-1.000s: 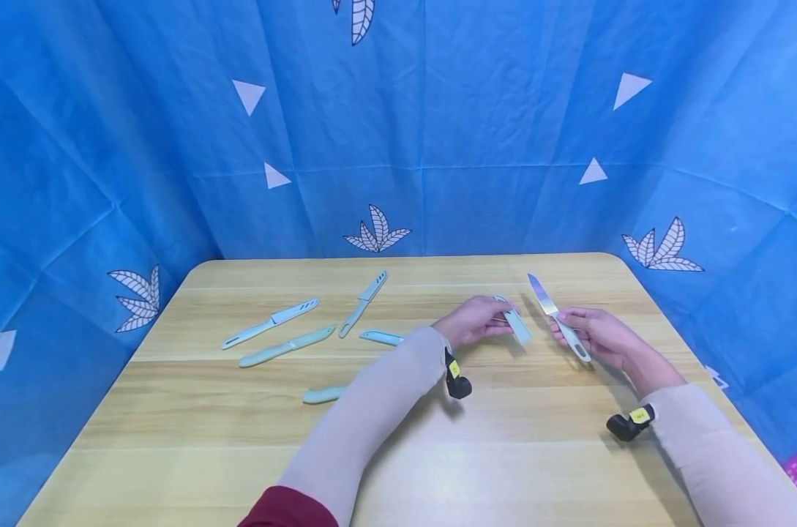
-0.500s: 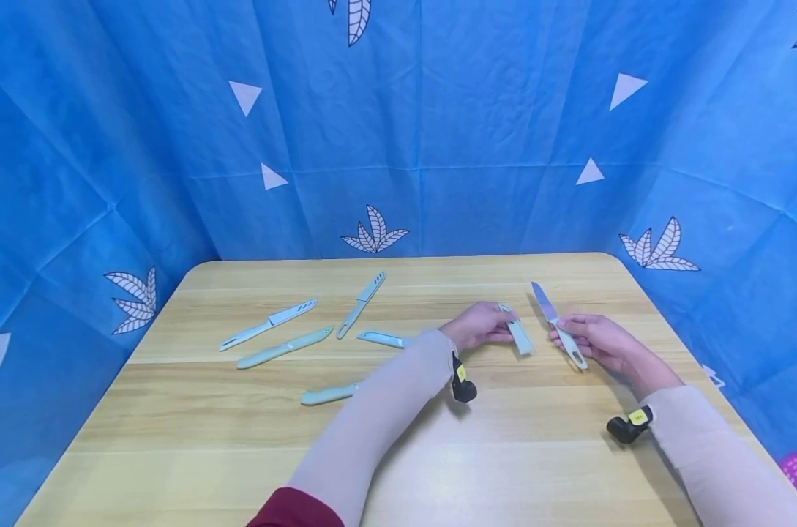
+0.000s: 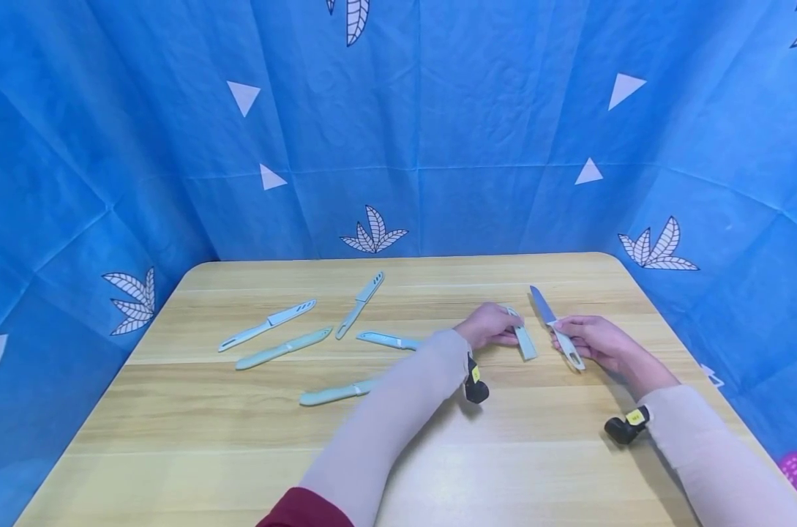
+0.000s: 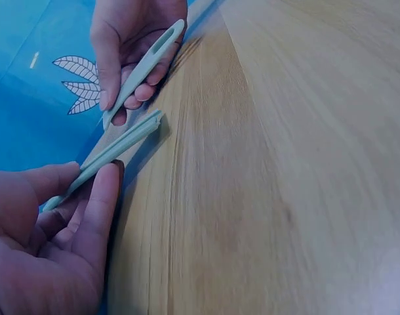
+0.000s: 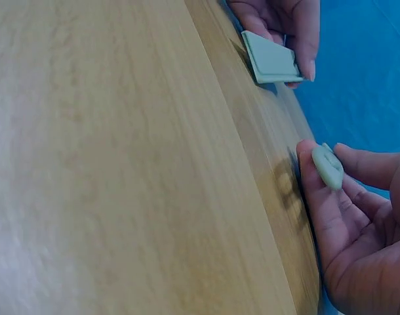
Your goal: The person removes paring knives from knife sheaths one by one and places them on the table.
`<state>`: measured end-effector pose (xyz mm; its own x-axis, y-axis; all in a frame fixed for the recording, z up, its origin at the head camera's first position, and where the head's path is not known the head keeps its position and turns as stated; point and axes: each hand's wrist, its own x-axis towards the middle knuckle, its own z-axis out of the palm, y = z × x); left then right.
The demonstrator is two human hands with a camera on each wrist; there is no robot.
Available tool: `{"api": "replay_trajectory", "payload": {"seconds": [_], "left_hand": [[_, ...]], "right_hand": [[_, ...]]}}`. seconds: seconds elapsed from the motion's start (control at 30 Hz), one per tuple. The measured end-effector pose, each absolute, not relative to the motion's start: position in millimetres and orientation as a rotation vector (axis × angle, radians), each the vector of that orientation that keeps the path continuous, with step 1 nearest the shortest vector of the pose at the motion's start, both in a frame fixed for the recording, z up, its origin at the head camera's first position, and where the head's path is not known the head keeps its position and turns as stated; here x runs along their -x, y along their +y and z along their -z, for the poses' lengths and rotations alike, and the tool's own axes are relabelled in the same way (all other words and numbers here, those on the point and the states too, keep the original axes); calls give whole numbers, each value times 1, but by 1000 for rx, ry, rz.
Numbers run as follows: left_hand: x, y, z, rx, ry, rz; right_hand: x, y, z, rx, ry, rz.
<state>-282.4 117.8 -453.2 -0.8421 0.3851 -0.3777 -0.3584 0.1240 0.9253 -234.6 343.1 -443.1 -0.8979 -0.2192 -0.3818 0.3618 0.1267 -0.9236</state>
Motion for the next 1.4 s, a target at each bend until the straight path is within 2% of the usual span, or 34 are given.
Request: {"api": "replay_trajectory", "payload": {"seconds": [0.47, 0.67, 0.97, 1.4], "left_hand": [[274, 137, 437, 104, 2168, -1546], [277, 144, 440, 111, 2270, -1416], [274, 145, 440, 113, 2185, -1510], [277, 148, 444, 112, 2427, -1248]], "right_hand": [[241, 335, 439, -164, 2062, 1701], [242, 335, 439, -180, 2128, 1621], [241, 338, 435, -161, 2141, 1622], [242, 335, 434, -158, 2155, 1605]]}}
